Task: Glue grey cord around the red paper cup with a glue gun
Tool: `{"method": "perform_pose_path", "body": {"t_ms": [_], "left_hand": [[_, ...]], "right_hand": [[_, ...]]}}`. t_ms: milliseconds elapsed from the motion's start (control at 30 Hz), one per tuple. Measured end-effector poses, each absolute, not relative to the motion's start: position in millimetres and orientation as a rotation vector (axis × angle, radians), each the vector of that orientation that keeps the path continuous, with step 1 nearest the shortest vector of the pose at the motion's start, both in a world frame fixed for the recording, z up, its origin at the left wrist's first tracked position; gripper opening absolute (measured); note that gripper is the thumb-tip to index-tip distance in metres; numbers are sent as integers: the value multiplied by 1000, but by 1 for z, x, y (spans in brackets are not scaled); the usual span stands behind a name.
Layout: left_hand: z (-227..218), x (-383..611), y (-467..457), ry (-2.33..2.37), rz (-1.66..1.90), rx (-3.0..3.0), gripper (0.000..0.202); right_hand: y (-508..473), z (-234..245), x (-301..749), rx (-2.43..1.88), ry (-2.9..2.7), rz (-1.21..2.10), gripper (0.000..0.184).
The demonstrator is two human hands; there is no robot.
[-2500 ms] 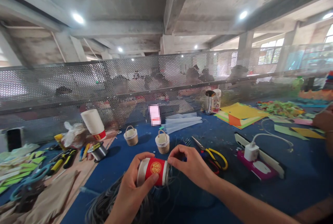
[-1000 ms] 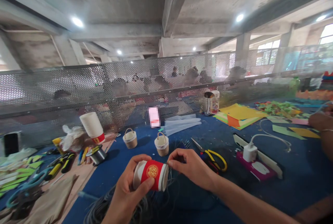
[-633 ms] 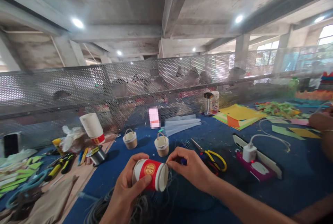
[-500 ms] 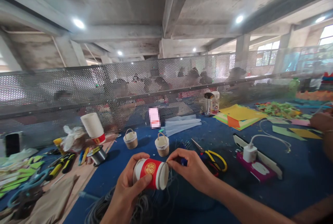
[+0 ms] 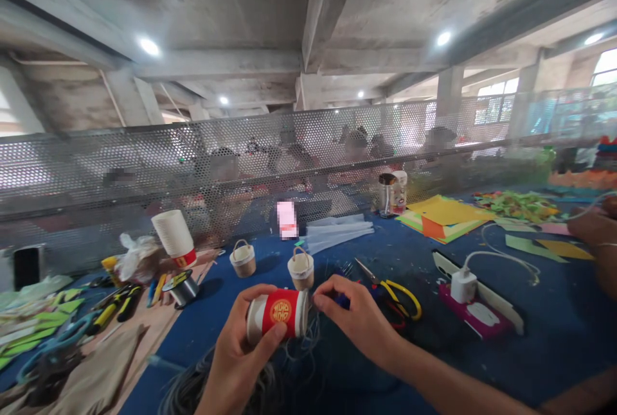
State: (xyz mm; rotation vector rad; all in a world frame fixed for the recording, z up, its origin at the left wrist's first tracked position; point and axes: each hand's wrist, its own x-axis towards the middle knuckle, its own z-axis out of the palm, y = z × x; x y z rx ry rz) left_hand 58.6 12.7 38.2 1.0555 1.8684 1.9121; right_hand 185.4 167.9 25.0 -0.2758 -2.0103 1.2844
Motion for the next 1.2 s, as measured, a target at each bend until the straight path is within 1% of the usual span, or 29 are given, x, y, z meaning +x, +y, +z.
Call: {"method": "perform_pose_path", "body": {"t_ms": [100, 233, 333, 467, 567, 667, 733, 800, 900, 1000, 1033, 1200], "left_hand": [[34, 58, 14, 1936, 1913, 1094, 52], [26, 55, 16, 2024, 1802, 1185, 51], [22, 55, 17, 2055, 1820, 1215, 51], [24, 51, 19, 1947, 1808, 1175, 63], [26, 40, 21, 1873, 1761, 1062, 60], [24, 30, 23, 1880, 1719, 993, 68], [22, 27, 23, 1879, 1717, 984, 69], [21, 27, 23, 1853, 1747, 977, 67], [22, 30, 21, 1787, 1748, 978, 65], [24, 33, 19, 1779, 1723, 991, 64], [24, 34, 19, 1774, 1719, 994, 64], [26, 39, 17, 1774, 1689, 1040, 59]], "right_hand": [[162, 23, 185, -277, -2024, 1498, 16], [160, 21, 182, -317, -1998, 1561, 13], [161, 20, 182, -339, -2013, 1524, 9], [158, 21, 185, -292, -2045, 1421, 5], [155, 17, 185, -226, -2144, 1189, 3], [154, 10, 184, -104, -2253, 950, 4], [155, 7, 184, -55, -2309, 882, 4], [158, 6, 184, -98, -2290, 852, 11], [164, 8, 184, -181, -2155, 882, 12], [169, 9, 183, -161, -2126, 955, 24], [170, 9, 183, -162, -2134, 973, 25], [172, 12, 182, -211, -2144, 1001, 11]]}}
